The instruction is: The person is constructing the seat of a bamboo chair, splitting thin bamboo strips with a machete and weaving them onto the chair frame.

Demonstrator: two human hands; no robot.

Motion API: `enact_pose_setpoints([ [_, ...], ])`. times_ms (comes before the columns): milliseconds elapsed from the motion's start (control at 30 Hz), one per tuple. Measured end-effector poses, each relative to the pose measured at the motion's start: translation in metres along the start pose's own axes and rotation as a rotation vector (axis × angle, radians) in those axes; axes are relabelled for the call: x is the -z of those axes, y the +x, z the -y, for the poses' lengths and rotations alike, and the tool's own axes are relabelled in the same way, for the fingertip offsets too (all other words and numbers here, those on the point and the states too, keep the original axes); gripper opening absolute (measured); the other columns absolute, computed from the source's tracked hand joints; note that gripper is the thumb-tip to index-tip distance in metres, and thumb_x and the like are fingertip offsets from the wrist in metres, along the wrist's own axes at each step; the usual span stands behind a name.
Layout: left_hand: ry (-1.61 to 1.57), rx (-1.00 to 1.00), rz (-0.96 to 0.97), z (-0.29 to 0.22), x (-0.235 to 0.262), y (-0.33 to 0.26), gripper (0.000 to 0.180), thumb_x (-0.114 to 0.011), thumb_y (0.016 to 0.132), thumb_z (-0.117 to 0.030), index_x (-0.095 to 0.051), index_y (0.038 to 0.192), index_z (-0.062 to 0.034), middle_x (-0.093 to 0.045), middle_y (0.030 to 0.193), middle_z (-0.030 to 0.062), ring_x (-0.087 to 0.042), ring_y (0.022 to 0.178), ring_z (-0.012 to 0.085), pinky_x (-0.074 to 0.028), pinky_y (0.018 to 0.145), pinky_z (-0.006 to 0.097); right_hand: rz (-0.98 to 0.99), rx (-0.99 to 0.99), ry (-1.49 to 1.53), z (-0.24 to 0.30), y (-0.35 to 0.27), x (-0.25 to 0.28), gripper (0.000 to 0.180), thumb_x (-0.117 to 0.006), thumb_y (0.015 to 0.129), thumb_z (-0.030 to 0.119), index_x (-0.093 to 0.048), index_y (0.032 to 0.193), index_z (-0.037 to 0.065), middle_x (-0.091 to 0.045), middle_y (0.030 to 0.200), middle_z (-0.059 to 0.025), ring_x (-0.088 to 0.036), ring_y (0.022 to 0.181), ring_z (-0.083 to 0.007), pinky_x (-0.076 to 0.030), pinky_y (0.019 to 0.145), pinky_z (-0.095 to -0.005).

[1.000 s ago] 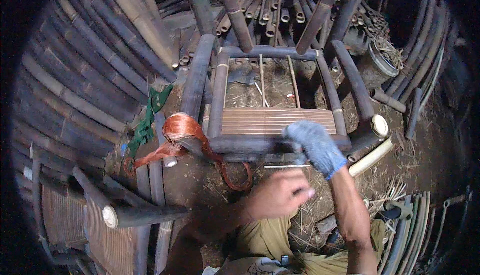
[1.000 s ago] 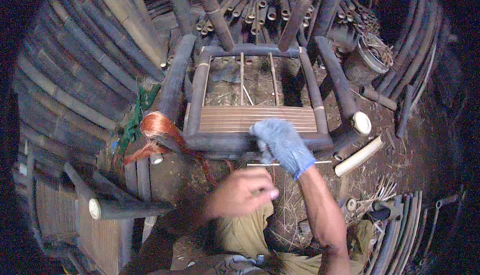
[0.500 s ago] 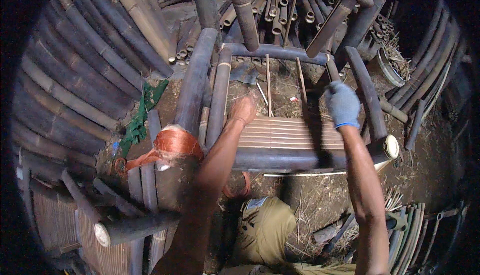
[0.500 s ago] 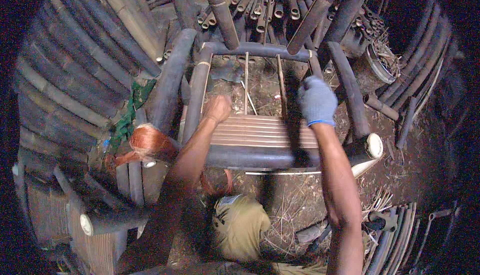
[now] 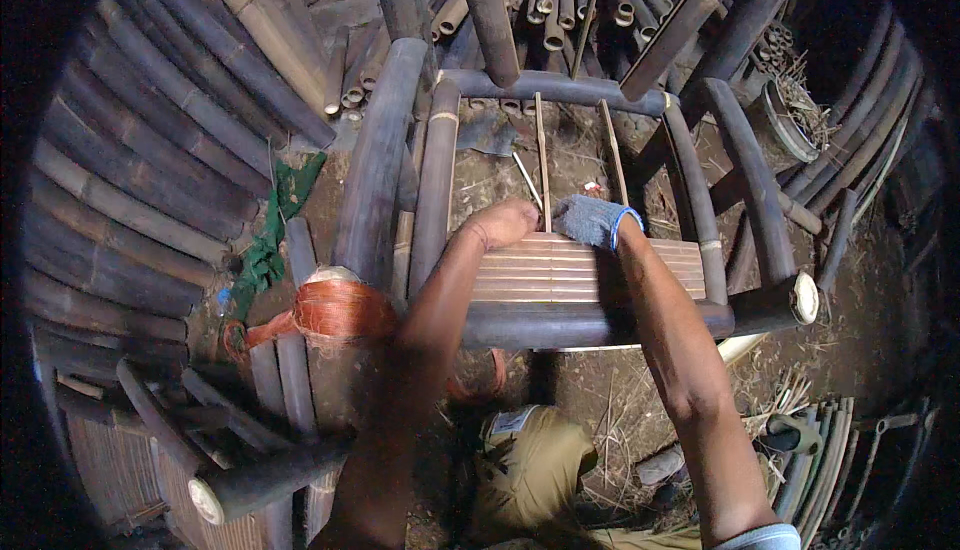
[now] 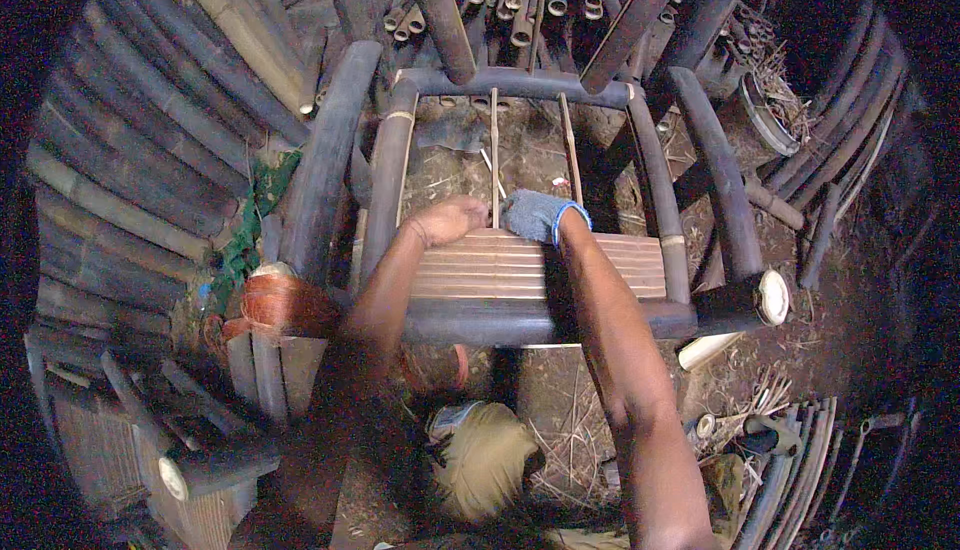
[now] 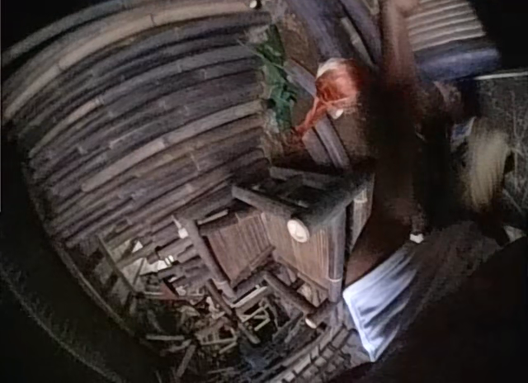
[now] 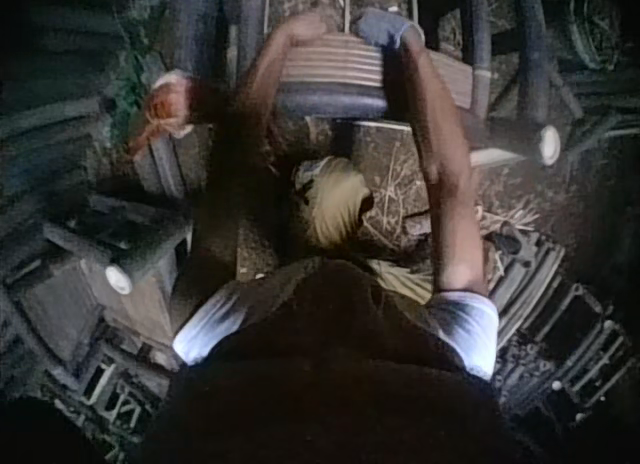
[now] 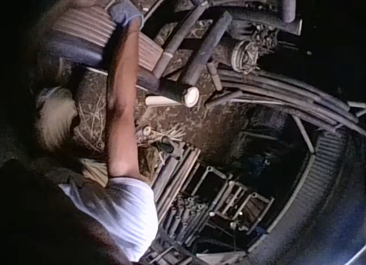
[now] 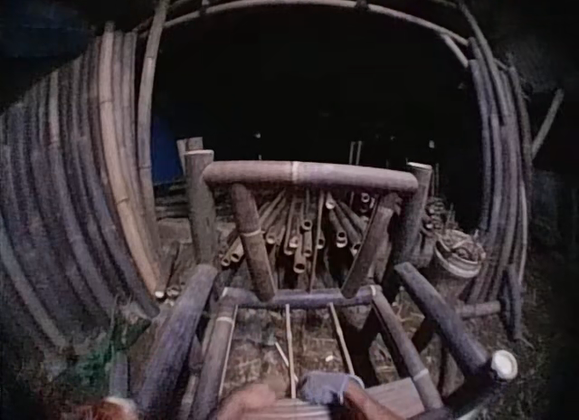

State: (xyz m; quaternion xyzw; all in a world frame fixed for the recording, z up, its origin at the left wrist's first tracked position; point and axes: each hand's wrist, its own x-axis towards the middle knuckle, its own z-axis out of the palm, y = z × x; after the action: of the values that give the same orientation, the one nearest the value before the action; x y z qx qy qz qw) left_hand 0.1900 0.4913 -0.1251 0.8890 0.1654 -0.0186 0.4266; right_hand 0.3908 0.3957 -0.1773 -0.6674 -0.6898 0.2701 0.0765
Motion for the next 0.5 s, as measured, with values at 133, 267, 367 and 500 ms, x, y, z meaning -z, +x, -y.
enact_pose_setpoints([
  [133,-0.091,0.189,-0.054,0.012,0.025,-0.030,0.029,-0.063,0.092,-0.029,-0.074,0.092,-0.0020,-0.073,0.089,0.0113,-0.064,0.085,0.0192,-0.049,0.085,0.034,0.063,0.096,-0.170,0.082,-0.012,0.036,0.029,-0.058,0.086,0.023,-0.068,0.103,0.001,-0.069,0.099,-0.0224,-0.066,0.091,-0.0332,-0.053,0.082,-0.0392],
  [267,-0.478,0.085,-0.122,-0.007,0.028,-0.029,0.020,-0.069,0.088,-0.023,-0.075,0.093,-0.0040,-0.074,0.094,0.0048,-0.065,0.091,0.0153,-0.047,0.088,0.030,-0.621,-0.149,-0.156,0.115,-0.056,0.026,0.025,-0.058,0.084,0.025,-0.071,0.099,0.008,-0.069,0.106,-0.0180,-0.063,0.099,-0.0370,-0.050,0.092,-0.0457],
  [367,-0.546,0.023,-0.012,-0.004,0.038,-0.040,0.020,-0.071,0.087,-0.022,-0.075,0.096,-0.0042,-0.073,0.099,0.0048,-0.064,0.097,0.0139,-0.044,0.095,0.028,-0.630,0.027,-0.005,0.146,-0.074,0.033,0.032,-0.064,0.086,0.036,-0.071,0.100,0.008,-0.068,0.106,-0.0168,-0.061,0.103,-0.0355,-0.047,0.094,-0.0432],
  [500,-0.526,-0.026,0.036,-0.009,0.034,-0.036,0.026,-0.068,0.091,-0.028,-0.074,0.097,-0.0035,-0.073,0.098,0.0054,-0.063,0.096,0.0145,-0.045,0.093,0.028,-0.619,-0.044,0.200,0.154,-0.102,0.032,0.029,-0.070,0.085,0.033,-0.071,0.093,0.005,-0.067,0.099,-0.0156,-0.060,0.100,-0.0318,-0.047,0.091,-0.0400],
])
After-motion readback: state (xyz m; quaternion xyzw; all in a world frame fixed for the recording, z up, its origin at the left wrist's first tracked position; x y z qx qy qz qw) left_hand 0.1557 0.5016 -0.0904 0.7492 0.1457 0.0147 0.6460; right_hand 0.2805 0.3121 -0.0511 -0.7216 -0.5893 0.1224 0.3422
